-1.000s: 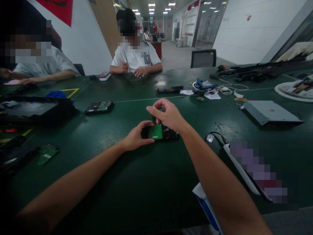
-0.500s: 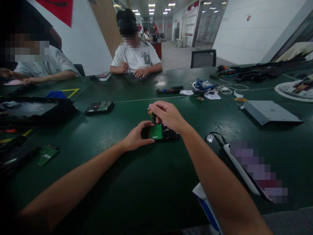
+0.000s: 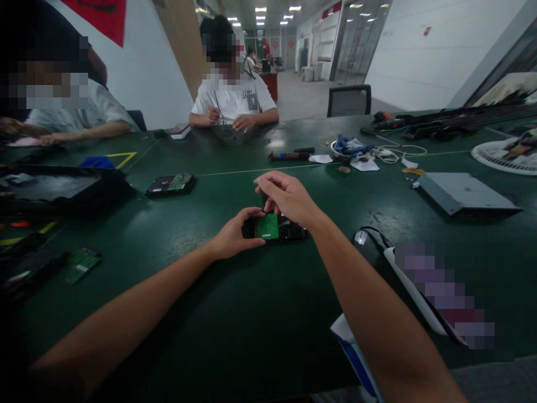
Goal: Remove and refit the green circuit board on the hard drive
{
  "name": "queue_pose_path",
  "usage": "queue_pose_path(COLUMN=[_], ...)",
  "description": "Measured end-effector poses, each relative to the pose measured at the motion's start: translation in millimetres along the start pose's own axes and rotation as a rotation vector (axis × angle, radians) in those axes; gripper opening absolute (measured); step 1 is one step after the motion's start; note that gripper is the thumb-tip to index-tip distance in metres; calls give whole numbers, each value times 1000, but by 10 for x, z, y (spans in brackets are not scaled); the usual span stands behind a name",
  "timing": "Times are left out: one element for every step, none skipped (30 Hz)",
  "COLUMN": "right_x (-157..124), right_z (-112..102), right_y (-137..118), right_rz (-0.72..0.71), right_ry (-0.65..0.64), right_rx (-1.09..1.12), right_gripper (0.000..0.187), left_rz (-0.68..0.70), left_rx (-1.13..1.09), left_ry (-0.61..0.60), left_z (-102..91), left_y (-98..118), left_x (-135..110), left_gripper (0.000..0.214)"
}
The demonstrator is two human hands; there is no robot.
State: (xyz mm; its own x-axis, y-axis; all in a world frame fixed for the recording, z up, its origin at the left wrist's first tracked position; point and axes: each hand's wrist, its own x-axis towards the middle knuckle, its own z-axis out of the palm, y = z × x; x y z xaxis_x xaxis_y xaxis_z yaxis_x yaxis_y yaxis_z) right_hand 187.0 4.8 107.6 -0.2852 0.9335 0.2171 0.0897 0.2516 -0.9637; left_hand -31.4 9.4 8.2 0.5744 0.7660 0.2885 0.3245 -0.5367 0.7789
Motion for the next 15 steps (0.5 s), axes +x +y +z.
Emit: queue_pose_path(right_x=[4,6,5,2,-3,-9,-15,-21,-26,-29,-31,-31,-29,-27,-24], right_z=[1,1,-1,-3,-6,-10,-14,-16,-17,-17,-13,-7,1,11,22], right_y=[-2,-5,-7,-8,-9,-8,-6,-4,-1,1,3,2,0,-3,-8], right_rz=[9,15,15,7,-7,-23,-36,-42,-40,-31,-21,-17,-14,-12,-12], right_ry=[-3,-4,-4,-2,1,2,3,6,9,13,16,16,14,10,4], right_rx=[11,18,15,-1,-25,-52,-74,-90,-96,-95,-88,-77,-61,-40,-15], right_gripper=[31,31,31,31,31,30,30,31,31,33,34,35,36,36,36], left_rz=[-2,-2,-2,-2,-2,-3,-5,-7,-9,-9,-9,-8,-8,-7,-5], left_rx=[0,0,-1,-3,-5,-7,-9,-10,-13,-17,-20,-18,-14,-8,1], left_ry=[0,-2,-5,-7,-10,-12,-13,-14,-13,-12,-10,-9,-7,-4,-2], left_z=[0,-1,-1,-2,-2,-2,-2,-3,-3,-4,-5,-7,-9,-12,-16], left_y=[-7,-15,-23,-30,-35,-37,-38,-35,-31,-25,-19,-12,-5,1,8], left_x=[0,-1,-2,-2,-2,-2,-1,-1,-1,-1,-1,-1,-1,-1,-2], left_gripper=[85,86,87,87,88,88,88,87,87,87,87,87,87,87,87])
